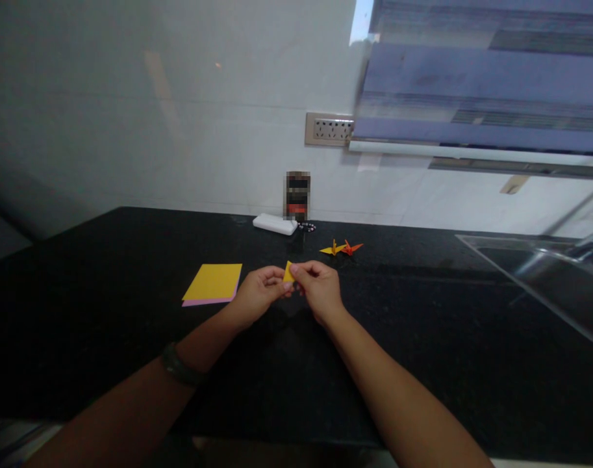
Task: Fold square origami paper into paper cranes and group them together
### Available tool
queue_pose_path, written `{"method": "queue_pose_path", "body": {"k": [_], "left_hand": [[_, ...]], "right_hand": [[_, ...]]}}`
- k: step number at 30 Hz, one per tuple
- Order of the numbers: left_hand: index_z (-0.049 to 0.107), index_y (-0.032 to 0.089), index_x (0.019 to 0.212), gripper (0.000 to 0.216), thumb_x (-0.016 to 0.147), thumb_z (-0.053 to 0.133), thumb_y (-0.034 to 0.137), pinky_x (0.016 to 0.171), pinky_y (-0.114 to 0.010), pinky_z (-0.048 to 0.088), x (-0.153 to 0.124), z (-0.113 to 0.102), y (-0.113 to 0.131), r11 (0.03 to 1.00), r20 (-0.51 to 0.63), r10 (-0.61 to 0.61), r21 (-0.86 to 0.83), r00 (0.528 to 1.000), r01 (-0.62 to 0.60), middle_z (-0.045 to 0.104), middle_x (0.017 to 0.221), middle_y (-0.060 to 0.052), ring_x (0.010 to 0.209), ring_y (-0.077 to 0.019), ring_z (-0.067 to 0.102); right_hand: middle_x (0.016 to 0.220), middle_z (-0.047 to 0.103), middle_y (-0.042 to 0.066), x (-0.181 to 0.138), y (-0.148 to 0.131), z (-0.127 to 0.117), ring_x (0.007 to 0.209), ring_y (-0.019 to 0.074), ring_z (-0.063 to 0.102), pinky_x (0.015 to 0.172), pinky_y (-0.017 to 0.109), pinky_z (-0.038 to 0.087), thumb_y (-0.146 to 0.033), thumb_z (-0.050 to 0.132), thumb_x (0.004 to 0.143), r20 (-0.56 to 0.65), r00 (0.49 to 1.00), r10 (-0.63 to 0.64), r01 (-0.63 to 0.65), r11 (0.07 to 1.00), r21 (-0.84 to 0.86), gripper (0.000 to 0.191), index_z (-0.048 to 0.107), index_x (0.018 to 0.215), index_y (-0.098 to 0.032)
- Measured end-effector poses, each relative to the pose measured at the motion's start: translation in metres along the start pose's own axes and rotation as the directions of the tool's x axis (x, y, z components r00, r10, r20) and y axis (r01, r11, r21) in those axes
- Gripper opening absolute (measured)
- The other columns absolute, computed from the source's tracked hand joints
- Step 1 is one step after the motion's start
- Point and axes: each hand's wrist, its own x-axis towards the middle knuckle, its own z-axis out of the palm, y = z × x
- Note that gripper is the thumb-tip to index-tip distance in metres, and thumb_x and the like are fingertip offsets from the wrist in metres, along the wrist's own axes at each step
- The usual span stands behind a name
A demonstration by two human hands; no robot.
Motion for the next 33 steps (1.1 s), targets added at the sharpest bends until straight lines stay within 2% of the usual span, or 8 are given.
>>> {"method": "queue_pose_path", "body": {"k": [3, 7, 11, 18, 22, 27, 30, 33], "left_hand": [[0.056, 0.013, 0.07, 0.016, 0.062, 0.063, 0.024, 0.057, -0.024, 0.044, 0.001, 0.001, -0.001, 0.996, -0.08, -0.065, -0.072, 0.995, 0.059, 0.06, 0.061, -0.001, 0.055, -0.0101, 0.055], [0.058, 0.013, 0.067, 0.016, 0.06, 0.065, 0.024, 0.054, -0.022, 0.042, 0.003, -0.001, -0.002, 0.995, -0.141, -0.069, -0.076, 0.988, 0.059, 0.058, 0.057, 0.0, 0.052, -0.0088, 0.053], [0.059, 0.012, 0.068, 0.017, 0.06, 0.066, 0.026, 0.05, -0.02, 0.041, 0.004, -0.002, -0.002, 0.998, -0.174, -0.047, -0.052, 0.984, 0.038, 0.057, 0.056, 0.001, 0.05, -0.0079, 0.051], [0.056, 0.013, 0.068, 0.023, 0.063, 0.066, 0.033, 0.047, -0.017, 0.039, 0.006, -0.006, 0.001, 0.961, -0.271, -0.101, -0.277, 0.957, 0.023, 0.05, 0.05, 0.005, 0.045, -0.0046, 0.046], [0.055, 0.012, 0.064, 0.027, 0.062, 0.066, 0.037, 0.046, -0.018, 0.039, 0.006, -0.006, 0.002, 0.941, -0.242, -0.098, -0.338, 0.965, 0.011, 0.05, 0.049, 0.004, 0.045, -0.0055, 0.046], [0.058, 0.011, 0.069, 0.032, 0.063, 0.065, 0.041, 0.05, -0.02, 0.044, 0.004, -0.004, 0.002, 0.948, -0.179, -0.137, -0.308, 0.974, 0.076, 0.059, 0.065, -0.002, 0.055, -0.0093, 0.054], [0.06, 0.011, 0.07, 0.034, 0.065, 0.061, 0.045, 0.047, -0.019, 0.043, 0.005, -0.004, 0.0, 0.963, -0.187, -0.145, -0.252, 0.972, 0.095, 0.06, 0.066, -0.003, 0.054, -0.0089, 0.054], [0.061, 0.011, 0.068, 0.035, 0.064, 0.062, 0.046, 0.045, -0.017, 0.042, 0.005, -0.005, 0.0, 0.978, -0.231, -0.134, -0.189, 0.964, 0.091, 0.06, 0.064, -0.003, 0.054, -0.0088, 0.054]], "right_hand": [[0.051, 0.051, -0.002, 0.004, 0.004, -0.003, 0.042, 0.008, 0.043, 0.04, 0.02, 0.035, -0.041, 0.057, 0.07, -0.018, 1.0, 0.007, -0.007, 1.0, -0.006, 0.026, 0.059, 0.069, -0.015], [0.075, 0.057, 0.002, 0.007, 0.005, -0.006, 0.058, 0.0107, 0.051, 0.044, 0.021, 0.04, -0.039, 0.062, 0.066, -0.002, 0.998, -0.066, 0.066, 0.993, -0.1, 0.036, 0.058, 0.095, -0.017], [0.079, 0.058, 0.003, 0.007, 0.005, -0.007, 0.065, 0.0126, 0.053, 0.052, 0.023, 0.043, -0.031, 0.062, 0.065, 0.036, 0.986, -0.161, 0.165, 0.964, -0.207, 0.036, 0.06, 0.099, -0.018], [0.062, 0.058, -0.001, 0.004, 0.004, -0.003, 0.051, 0.0088, 0.051, 0.047, 0.021, 0.042, -0.022, 0.059, 0.064, 0.094, 0.995, 0.028, -0.021, 0.997, -0.073, 0.022, 0.061, 0.084, -0.016], [0.057, 0.057, -0.004, -0.001, 0.002, 0.002, 0.046, 0.0073, 0.05, 0.045, 0.02, 0.043, -0.02, 0.062, 0.059, 0.165, 0.976, 0.144, -0.152, 0.988, 0.036, 0.018, 0.057, 0.076, -0.016], [0.057, 0.059, -0.003, -0.002, 0.001, 0.004, 0.048, 0.009, 0.055, 0.044, 0.02, 0.044, -0.021, 0.063, 0.059, 0.141, 0.961, 0.236, -0.251, 0.963, 0.097, 0.019, 0.053, 0.074, -0.016], [0.057, 0.058, -0.003, -0.001, 0.003, 0.003, 0.048, 0.0094, 0.054, 0.045, 0.021, 0.042, -0.024, 0.062, 0.061, 0.155, 0.968, 0.195, -0.201, 0.979, 0.023, 0.018, 0.053, 0.075, -0.017], [0.057, 0.057, -0.002, -0.001, 0.005, 0.003, 0.049, 0.0093, 0.051, 0.047, 0.021, 0.041, -0.025, 0.061, 0.064, 0.169, 0.985, 0.031, -0.008, 0.99, -0.137, 0.016, 0.056, 0.077, -0.018]]}}
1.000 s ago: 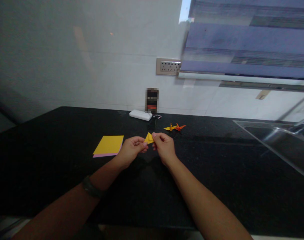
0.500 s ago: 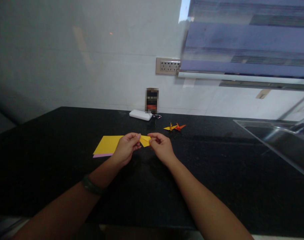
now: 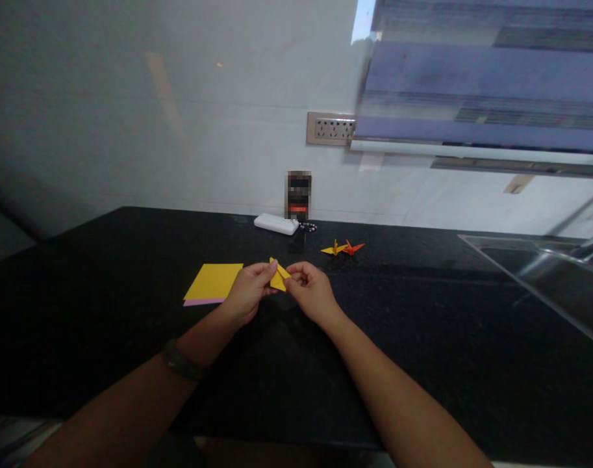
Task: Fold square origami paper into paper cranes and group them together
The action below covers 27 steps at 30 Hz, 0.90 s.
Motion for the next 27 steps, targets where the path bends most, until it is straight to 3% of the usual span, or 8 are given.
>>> {"method": "queue_pose_path", "body": {"k": [3, 8, 12, 18, 27], "left_hand": [[0.062, 0.011, 0.068, 0.034, 0.064, 0.062, 0.045, 0.044, -0.017, 0.042, -0.001, 0.0, -0.001, 0.999, 0.012, 0.024, 0.035, 1.0, -0.024, 0.059, 0.061, -0.002, 0.051, -0.0082, 0.053], [0.061, 0.012, 0.077, 0.027, 0.06, 0.069, 0.032, 0.045, -0.016, 0.042, -0.002, 0.001, -0.002, 1.0, 0.125, 0.005, -0.011, 0.992, -0.004, 0.062, 0.066, -0.002, 0.051, -0.0081, 0.057], [0.059, 0.011, 0.073, 0.022, 0.062, 0.067, 0.029, 0.038, -0.014, 0.037, -0.002, 0.001, -0.002, 1.0, 0.085, 0.004, -0.029, 0.996, -0.001, 0.059, 0.061, -0.001, 0.045, -0.0068, 0.054], [0.058, 0.011, 0.071, 0.019, 0.065, 0.063, 0.029, 0.028, -0.013, 0.027, -0.003, 0.002, 0.001, 0.995, 0.081, 0.041, 0.091, 0.996, -0.048, 0.055, 0.052, 0.002, 0.032, -0.005, 0.047], [0.062, 0.012, 0.07, 0.013, 0.065, 0.064, 0.025, 0.044, -0.02, 0.045, -0.003, 0.005, 0.003, 0.976, 0.092, 0.029, 0.211, 0.995, -0.048, 0.061, 0.059, -0.001, 0.049, -0.0109, 0.059]], "right_hand": [[0.054, 0.054, -0.003, 0.0, 0.002, 0.0, 0.047, 0.0095, 0.047, 0.046, 0.022, 0.038, -0.028, 0.059, 0.067, -0.053, 0.994, -0.099, 0.091, 0.988, -0.127, 0.014, 0.058, 0.076, -0.018], [0.051, 0.052, -0.003, 0.001, 0.002, 0.0, 0.044, 0.0101, 0.047, 0.044, 0.023, 0.037, -0.032, 0.059, 0.068, -0.11, 0.993, -0.045, 0.034, 0.995, -0.094, 0.016, 0.056, 0.074, -0.018], [0.06, 0.058, 0.0, 0.0, 0.0, -0.001, 0.048, 0.0099, 0.047, 0.045, 0.022, 0.037, -0.034, 0.057, 0.07, -0.076, 0.993, -0.089, 0.079, 0.988, -0.131, 0.017, 0.059, 0.075, -0.018], [0.068, 0.06, 0.003, 0.001, -0.002, -0.006, 0.062, 0.0136, 0.053, 0.056, 0.025, 0.042, -0.035, 0.056, 0.072, -0.088, 0.964, -0.251, 0.22, 0.939, -0.266, 0.019, 0.063, 0.074, -0.018], [0.069, 0.059, 0.003, 0.004, 0.0, -0.013, 0.067, 0.0146, 0.054, 0.064, 0.028, 0.042, -0.027, 0.055, 0.074, 0.01, 0.94, -0.34, 0.318, 0.866, -0.387, 0.013, 0.064, 0.071, -0.019]]}}
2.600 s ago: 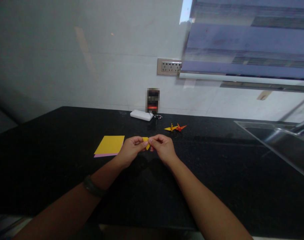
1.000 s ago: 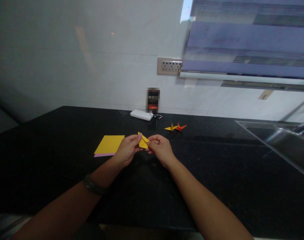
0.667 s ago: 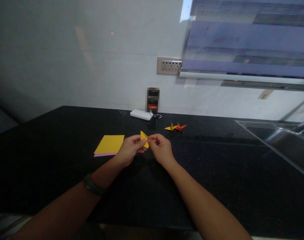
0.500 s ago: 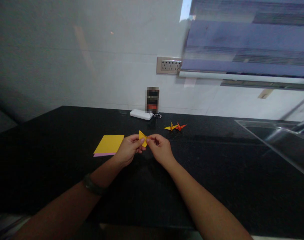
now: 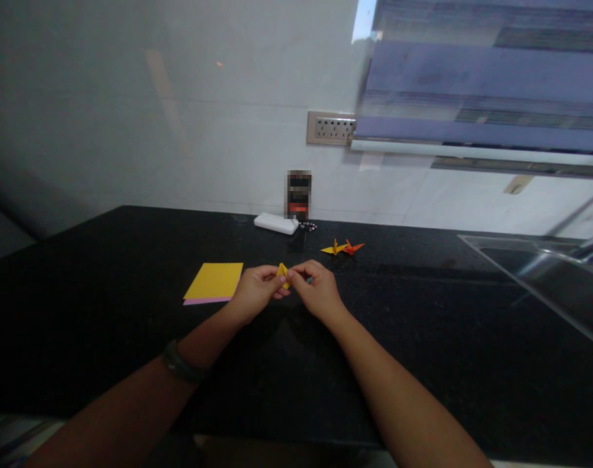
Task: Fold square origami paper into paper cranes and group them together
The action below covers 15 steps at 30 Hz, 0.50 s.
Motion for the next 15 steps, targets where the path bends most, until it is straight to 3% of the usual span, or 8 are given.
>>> {"method": "queue_pose_path", "body": {"k": [15], "left_hand": [[0.062, 0.014, 0.081, 0.03, 0.068, 0.058, 0.04, 0.045, -0.021, 0.044, 0.006, -0.006, -0.013, 0.963, 0.031, 0.109, 0.244, 0.994, -0.113, 0.062, 0.065, -0.003, 0.047, -0.0114, 0.057]], "right_hand": [[0.074, 0.06, 0.004, -0.001, 0.001, 0.001, 0.068, 0.0141, 0.056, 0.064, 0.027, 0.044, -0.026, 0.058, 0.072, 0.041, 0.999, -0.03, 0.031, 0.999, -0.021, 0.012, 0.064, 0.077, -0.017]]}}
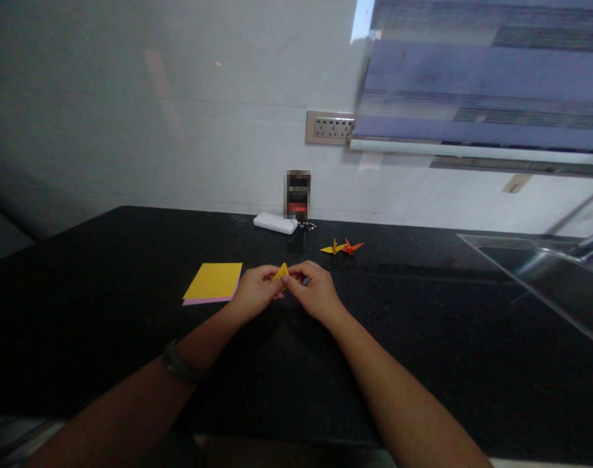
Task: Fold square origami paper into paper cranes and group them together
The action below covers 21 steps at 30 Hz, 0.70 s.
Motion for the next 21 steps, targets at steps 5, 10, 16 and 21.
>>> {"method": "queue_pose_path", "body": {"k": [5, 10, 16, 21], "left_hand": [[0.062, 0.013, 0.083, 0.028, 0.069, 0.056, 0.037, 0.045, -0.022, 0.045, 0.0002, 0.0, -0.0006, 1.0, 0.004, -0.008, 0.02, 1.0, 0.008, 0.063, 0.068, -0.003, 0.048, -0.0113, 0.057], [0.062, 0.014, 0.084, 0.024, 0.07, 0.056, 0.033, 0.045, -0.021, 0.044, -0.0002, -0.0002, 0.0008, 1.0, 0.014, 0.008, 0.02, 1.0, -0.009, 0.064, 0.071, -0.004, 0.048, -0.0107, 0.057], [0.062, 0.014, 0.085, 0.026, 0.071, 0.055, 0.035, 0.045, -0.02, 0.043, -0.0002, -0.0008, -0.0024, 0.998, 0.003, 0.028, 0.064, 1.0, -0.028, 0.064, 0.068, -0.003, 0.049, -0.0115, 0.058], [0.063, 0.014, 0.086, 0.025, 0.073, 0.051, 0.032, 0.047, -0.02, 0.044, -0.0013, -0.0014, 0.0003, 0.999, 0.02, 0.027, 0.041, 0.999, -0.028, 0.064, 0.064, -0.003, 0.049, -0.0119, 0.059]], "right_hand": [[0.073, 0.061, 0.003, 0.0008, 0.0001, -0.001, 0.07, 0.0139, 0.057, 0.066, 0.027, 0.045, -0.023, 0.055, 0.074, 0.017, 1.0, 0.019, -0.02, 1.0, 0.02, 0.012, 0.065, 0.077, -0.016], [0.074, 0.062, 0.003, 0.0011, 0.001, -0.0012, 0.07, 0.0137, 0.058, 0.066, 0.027, 0.045, -0.024, 0.055, 0.074, 0.013, 0.999, 0.039, -0.04, 0.999, 0.034, 0.012, 0.064, 0.077, -0.017], [0.074, 0.063, 0.004, 0.0011, 0.0005, -0.0007, 0.069, 0.014, 0.058, 0.065, 0.027, 0.045, -0.022, 0.054, 0.073, 0.004, 0.999, 0.048, -0.048, 0.999, 0.011, 0.013, 0.066, 0.078, -0.016], [0.075, 0.064, 0.004, 0.0023, 0.0005, -0.0021, 0.07, 0.0139, 0.058, 0.064, 0.026, 0.045, -0.02, 0.05, 0.076, 0.002, 1.0, 0.03, -0.03, 0.999, -0.014, 0.017, 0.066, 0.08, -0.016]]}}
